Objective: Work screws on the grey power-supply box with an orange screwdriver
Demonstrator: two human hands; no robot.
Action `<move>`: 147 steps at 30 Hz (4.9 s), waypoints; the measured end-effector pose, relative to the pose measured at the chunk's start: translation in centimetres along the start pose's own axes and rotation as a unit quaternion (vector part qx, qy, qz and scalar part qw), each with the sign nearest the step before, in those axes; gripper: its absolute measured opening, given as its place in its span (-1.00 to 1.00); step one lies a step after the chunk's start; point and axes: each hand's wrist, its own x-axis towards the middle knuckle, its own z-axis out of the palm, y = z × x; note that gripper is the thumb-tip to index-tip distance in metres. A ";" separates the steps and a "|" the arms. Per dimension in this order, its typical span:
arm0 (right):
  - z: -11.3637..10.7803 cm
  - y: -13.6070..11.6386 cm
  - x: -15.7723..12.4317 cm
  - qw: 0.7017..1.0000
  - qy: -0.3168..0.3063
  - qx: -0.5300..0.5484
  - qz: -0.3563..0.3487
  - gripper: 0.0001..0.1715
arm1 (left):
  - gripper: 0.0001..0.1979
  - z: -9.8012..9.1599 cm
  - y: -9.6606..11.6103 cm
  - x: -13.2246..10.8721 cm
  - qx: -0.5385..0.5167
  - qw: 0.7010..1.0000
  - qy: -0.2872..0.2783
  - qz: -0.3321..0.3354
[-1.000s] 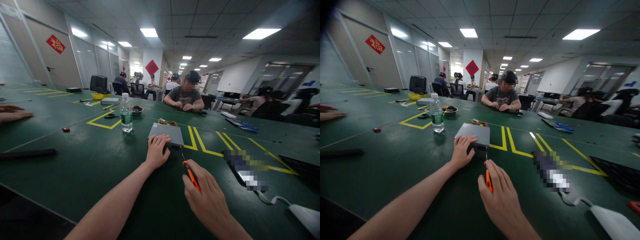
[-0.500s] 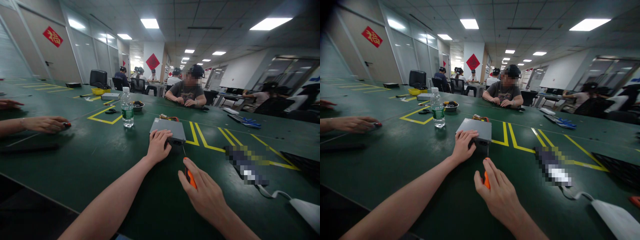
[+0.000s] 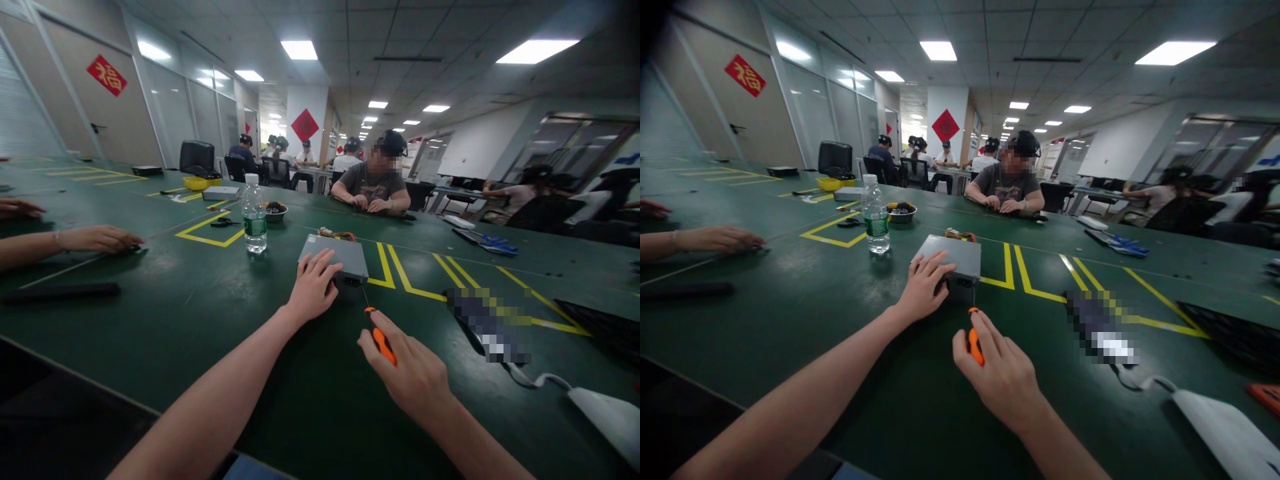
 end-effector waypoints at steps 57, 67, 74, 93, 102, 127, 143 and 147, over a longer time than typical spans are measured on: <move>-0.1 -1.8 0.6 0.990 -0.075 0.115 0.029 -0.77 | -0.47 -0.9 -2.4 -0.5 -0.010 0.997 -0.047 0.066; -0.6 -0.2 0.2 0.998 -0.041 0.017 0.047 -0.76 | -0.49 -1.1 -2.3 -0.6 -0.007 0.997 -0.051 0.061; -1.0 -0.6 0.6 0.996 -0.060 0.007 0.065 -0.85 | -0.48 -1.0 -2.1 -0.6 -0.007 0.997 -0.046 0.056; -0.9 -1.7 1.1 0.997 -0.053 0.008 0.061 -0.74 | -0.48 -0.9 -2.0 -0.6 -0.005 0.997 -0.053 0.053; -1.1 -0.3 0.8 0.996 -0.040 -0.020 0.078 -0.85 | -0.45 -0.9 -2.1 -0.6 0.000 0.997 -0.057 0.055; -0.8 -1.7 0.9 0.997 -0.055 -0.032 0.050 -0.78 | -0.47 -0.9 -2.1 -0.6 -0.005 0.997 -0.049 0.059; -0.8 -2.9 0.6 0.990 -0.110 -0.043 0.074 -0.74 | -0.47 -0.8 -2.1 -0.6 0.002 0.997 -0.052 0.061; -0.9 -2.5 0.7 0.995 -0.090 -0.028 0.034 -0.67 | -0.48 -0.7 -2.2 -0.6 0.010 0.997 -0.052 0.063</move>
